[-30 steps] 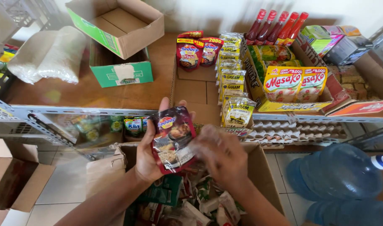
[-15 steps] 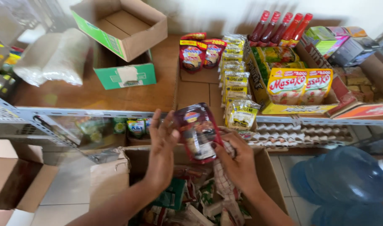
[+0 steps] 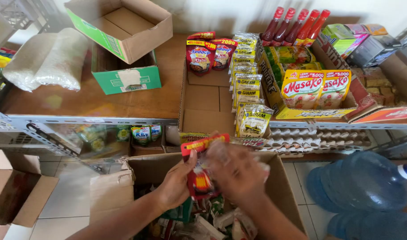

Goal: Cleaning seasoning packets with a cloth and organizing them from a box onto retail shelves.

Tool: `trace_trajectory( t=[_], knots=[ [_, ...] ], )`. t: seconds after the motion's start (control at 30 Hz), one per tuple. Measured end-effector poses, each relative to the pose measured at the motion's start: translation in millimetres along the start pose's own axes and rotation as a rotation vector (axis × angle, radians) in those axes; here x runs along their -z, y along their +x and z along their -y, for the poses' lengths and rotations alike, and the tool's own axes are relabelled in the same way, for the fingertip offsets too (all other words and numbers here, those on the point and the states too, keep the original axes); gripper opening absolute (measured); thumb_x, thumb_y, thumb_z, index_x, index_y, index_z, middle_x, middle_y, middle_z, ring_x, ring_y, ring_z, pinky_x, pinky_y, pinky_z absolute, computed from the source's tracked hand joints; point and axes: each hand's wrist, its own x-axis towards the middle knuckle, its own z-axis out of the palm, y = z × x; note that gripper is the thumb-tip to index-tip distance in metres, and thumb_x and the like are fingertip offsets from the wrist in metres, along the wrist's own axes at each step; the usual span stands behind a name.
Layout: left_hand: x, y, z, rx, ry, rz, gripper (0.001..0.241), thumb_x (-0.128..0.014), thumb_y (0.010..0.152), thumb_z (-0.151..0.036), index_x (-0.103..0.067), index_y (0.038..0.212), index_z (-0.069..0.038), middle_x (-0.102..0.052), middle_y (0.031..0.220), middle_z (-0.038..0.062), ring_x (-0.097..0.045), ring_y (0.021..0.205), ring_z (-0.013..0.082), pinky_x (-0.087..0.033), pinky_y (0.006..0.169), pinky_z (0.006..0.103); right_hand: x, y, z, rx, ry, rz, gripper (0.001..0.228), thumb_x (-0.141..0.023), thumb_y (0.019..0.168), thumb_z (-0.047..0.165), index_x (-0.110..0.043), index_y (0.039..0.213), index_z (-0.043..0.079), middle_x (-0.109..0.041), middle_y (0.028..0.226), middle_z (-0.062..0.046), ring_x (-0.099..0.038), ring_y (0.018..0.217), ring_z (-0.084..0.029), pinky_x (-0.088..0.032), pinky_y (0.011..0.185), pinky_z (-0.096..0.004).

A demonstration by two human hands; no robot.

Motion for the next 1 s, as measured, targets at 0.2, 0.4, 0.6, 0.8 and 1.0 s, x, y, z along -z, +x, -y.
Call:
trace_trajectory(
  t=[0.2,0.4,0.6,0.8,1.0],
  knots=[
    [27.9,2.5,13.5,0.095,-0.094,0.132,0.071,-0.040,0.102,-0.057,-0.046,0.148,-0.004,-0.063,0.138,0.014,-0.062,0.126,0.0285,-0.050,0.109,0.0478,0.3,-2.8,3.2,-0.182,-0.019,-0.053,0.033,-0.077,0.084,0.012,-0.077,0.116,0.019,-0.069,0.121,-0.011,-0.068,0.102,-0.029,-0.060,0.077,-0.040],
    [12.5,-2.5,-10.1,0.054,-0.217,0.132,0.072,-0.038,0.100,-0.062,-0.044,0.153,-0.013,-0.063,0.139,0.014,-0.062,0.124,0.0292,-0.050,0.106,0.0465,7.2,-3.4,34.5,0.144,0.055,0.125,0.037,-0.078,0.078,0.023,-0.076,0.114,0.023,-0.068,0.124,-0.009,-0.066,0.108,-0.032,-0.059,0.080,-0.044],
    [4.9,-2.0,-17.7,-0.066,-0.218,0.076,0.075,-0.038,0.101,-0.061,-0.044,0.152,-0.007,-0.062,0.140,0.015,-0.061,0.127,0.0297,-0.050,0.106,0.0468,8.9,1.7,2.3,-0.023,-0.019,-0.036,0.033,-0.076,0.086,0.015,-0.077,0.118,0.022,-0.067,0.125,-0.008,-0.068,0.108,-0.025,-0.061,0.086,-0.042],
    [16.4,7.9,-30.0,-0.106,-0.163,-0.048,0.065,-0.045,0.100,-0.057,-0.054,0.140,-0.006,-0.069,0.128,0.014,-0.068,0.114,0.0298,-0.055,0.097,0.0492,27.6,2.4,8.8,-0.141,-0.011,0.152,0.034,-0.075,0.081,0.017,-0.075,0.114,0.022,-0.066,0.122,-0.010,-0.067,0.104,-0.030,-0.060,0.072,-0.041],
    [16.4,23.8,-74.7,-0.338,0.485,-0.235,0.043,-0.062,0.101,-0.042,-0.070,0.115,-0.002,-0.076,0.101,0.013,-0.073,0.089,0.0274,-0.061,0.082,0.0453,56.1,11.4,18.8,-0.004,0.040,0.296,0.042,-0.072,0.076,0.022,-0.074,0.119,0.024,-0.063,0.127,-0.008,-0.063,0.109,-0.030,-0.056,0.067,-0.048]
  ],
)
